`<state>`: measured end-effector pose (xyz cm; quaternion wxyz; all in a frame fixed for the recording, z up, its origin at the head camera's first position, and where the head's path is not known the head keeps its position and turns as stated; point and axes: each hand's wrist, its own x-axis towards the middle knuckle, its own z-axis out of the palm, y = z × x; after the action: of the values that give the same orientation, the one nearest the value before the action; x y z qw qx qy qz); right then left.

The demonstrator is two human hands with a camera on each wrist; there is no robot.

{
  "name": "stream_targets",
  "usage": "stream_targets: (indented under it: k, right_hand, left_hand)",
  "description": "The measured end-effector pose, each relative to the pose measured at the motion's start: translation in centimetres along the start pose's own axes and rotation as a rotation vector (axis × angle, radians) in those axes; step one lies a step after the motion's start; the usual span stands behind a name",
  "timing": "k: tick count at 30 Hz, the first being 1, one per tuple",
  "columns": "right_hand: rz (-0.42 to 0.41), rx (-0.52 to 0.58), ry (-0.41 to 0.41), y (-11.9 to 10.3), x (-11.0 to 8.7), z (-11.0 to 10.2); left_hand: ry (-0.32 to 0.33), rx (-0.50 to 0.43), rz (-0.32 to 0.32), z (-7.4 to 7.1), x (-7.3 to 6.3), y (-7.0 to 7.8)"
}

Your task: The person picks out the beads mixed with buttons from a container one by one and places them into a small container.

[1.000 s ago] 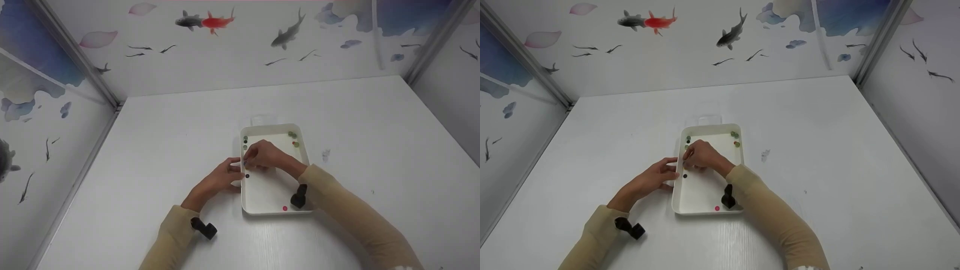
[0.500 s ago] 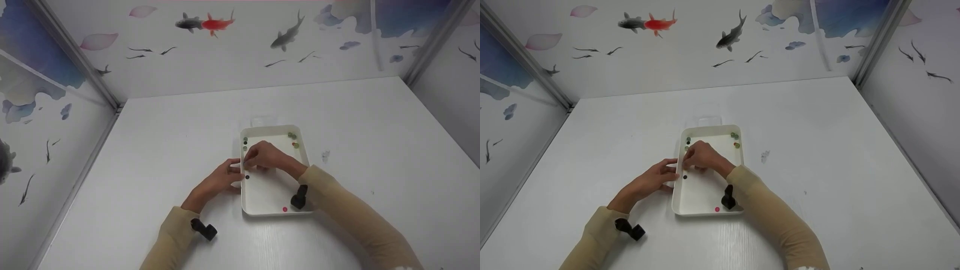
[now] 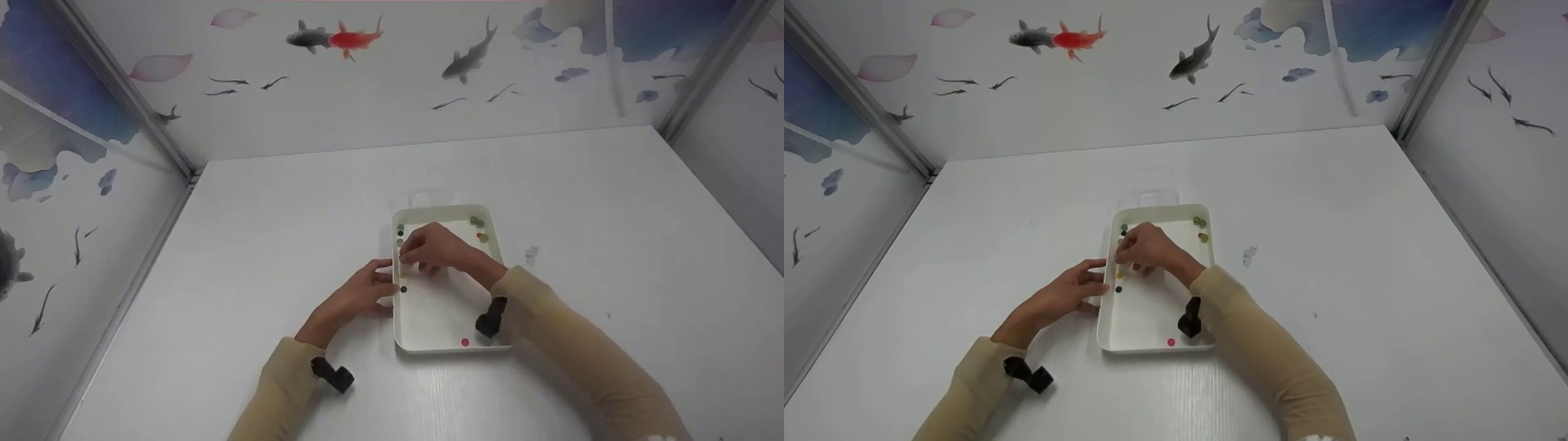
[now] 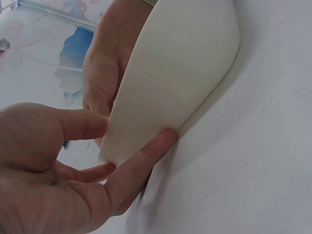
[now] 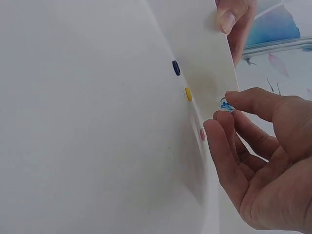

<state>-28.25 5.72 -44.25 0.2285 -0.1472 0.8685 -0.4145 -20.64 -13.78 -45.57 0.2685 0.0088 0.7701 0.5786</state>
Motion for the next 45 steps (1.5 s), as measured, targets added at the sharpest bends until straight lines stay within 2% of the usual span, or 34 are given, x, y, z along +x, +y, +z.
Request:
stream_targets:
  k: [13,17,24,30,37,45]
  right_hand:
    - [0.047,-0.001,0.018,-0.1,0.0,-0.3]
    - [0.039,0.016,0.018,0.0,0.0,-0.5]
    - [0.015,0.076,0.022,0.0,0.0,-1.3]
    - [0.017,0.052,0.049,0.0,0.3,-1.8]
    - [-0.025,0.084,0.046,-0.1,0.3,-2.6]
    - [-0.035,0.036,0.076,-0.2,0.5,-3.4]
  left_hand:
    - [0.012,0.016,-0.014,0.1,-0.1,0.2]
    - [0.014,0.01,-0.017,0.2,-0.1,0.2]
    - [-0.004,-0.014,0.018,0.1,-0.2,0.0]
    - [-0.001,-0.016,0.006,0.1,-0.2,0.0]
    - [0.002,-0.015,-0.003,0.0,-0.1,0.0]
    - [-0.004,-0.002,0.0,-0.2,0.0,-0.2]
